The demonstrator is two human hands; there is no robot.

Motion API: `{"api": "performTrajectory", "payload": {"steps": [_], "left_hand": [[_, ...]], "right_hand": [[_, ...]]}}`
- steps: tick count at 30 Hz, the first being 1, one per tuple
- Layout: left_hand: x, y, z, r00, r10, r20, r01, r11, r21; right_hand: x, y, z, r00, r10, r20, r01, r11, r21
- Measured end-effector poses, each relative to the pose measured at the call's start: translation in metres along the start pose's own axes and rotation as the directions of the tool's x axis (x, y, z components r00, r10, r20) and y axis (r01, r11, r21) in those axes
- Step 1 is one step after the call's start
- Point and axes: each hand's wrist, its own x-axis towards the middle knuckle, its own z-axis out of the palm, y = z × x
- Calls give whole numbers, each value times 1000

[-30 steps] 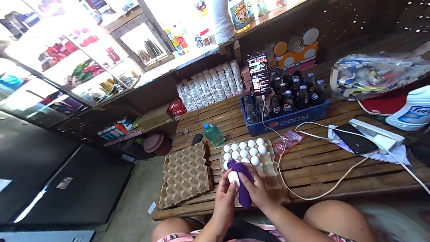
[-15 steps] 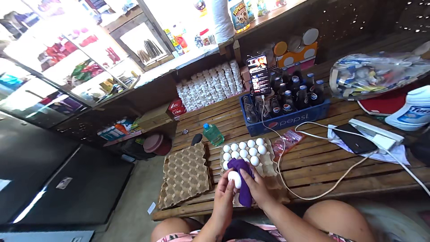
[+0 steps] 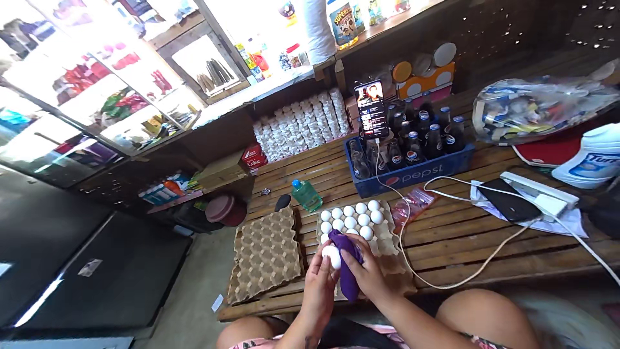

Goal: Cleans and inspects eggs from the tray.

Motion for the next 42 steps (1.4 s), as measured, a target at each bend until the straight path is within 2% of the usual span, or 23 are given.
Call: {"api": "performTrajectory", "payload": {"steps": [2,5,8,11,14,15,18,21,25,27,31,32,35,37,40,42], "left_hand": [[3,4,1,999,4,-47,-5,1000,-26],[6,6,2,993,-2,-118,2,1000,3],[3,0,0,996,-36,-76,38,999,23],[1,-3,0,999,-46,-29,47,999,20],[3,2,1,998,-9,-60,9,1000,6],[4,3,1,997,0,-77,0,1000,-7],[7,5,1,991,-7,-130,4,1000,-26],[6,1,-2,994,-36,-99,38,999,20],[3,-2,-3,995,-101,-27,102,994,31],[3,-1,-2,994,-108,-30,108,994,17],[3,4,4,993,-67,-98,63,997,-37],[4,5,4,993,-57,-108,51,997,-57],[6,6,5,987,-54,-148,40,994,-97],[5,4,4,987,-62,-148,54,997,-61],[2,-4,0,989,-114,-97,115,993,3],[2,-6,0,989,-132,-67,130,991,-27]], "right_hand": [[-1,5,1,999,-31,20,32,999,-32],[-5,14,4,970,-226,84,237,959,-158],[-3,17,3,941,-325,98,339,903,-264],[0,12,1,970,-238,39,241,948,-208],[1,4,0,998,-63,16,64,991,-120],[1,5,0,999,-44,21,46,992,-117],[-4,13,3,983,-172,62,181,960,-214],[-5,14,4,941,-317,117,338,880,-335],[-2,12,2,931,-353,96,362,849,-384],[-2,11,1,950,-305,72,311,887,-342],[1,3,-1,1000,-18,1,18,991,-135],[1,3,-1,1000,-9,4,10,991,-133],[-3,10,3,986,-164,43,169,955,-242],[-3,13,4,961,-270,67,277,912,-303],[-1,13,2,953,-299,45,297,901,-316],[0,12,2,961,-277,28,272,915,-298]]}}
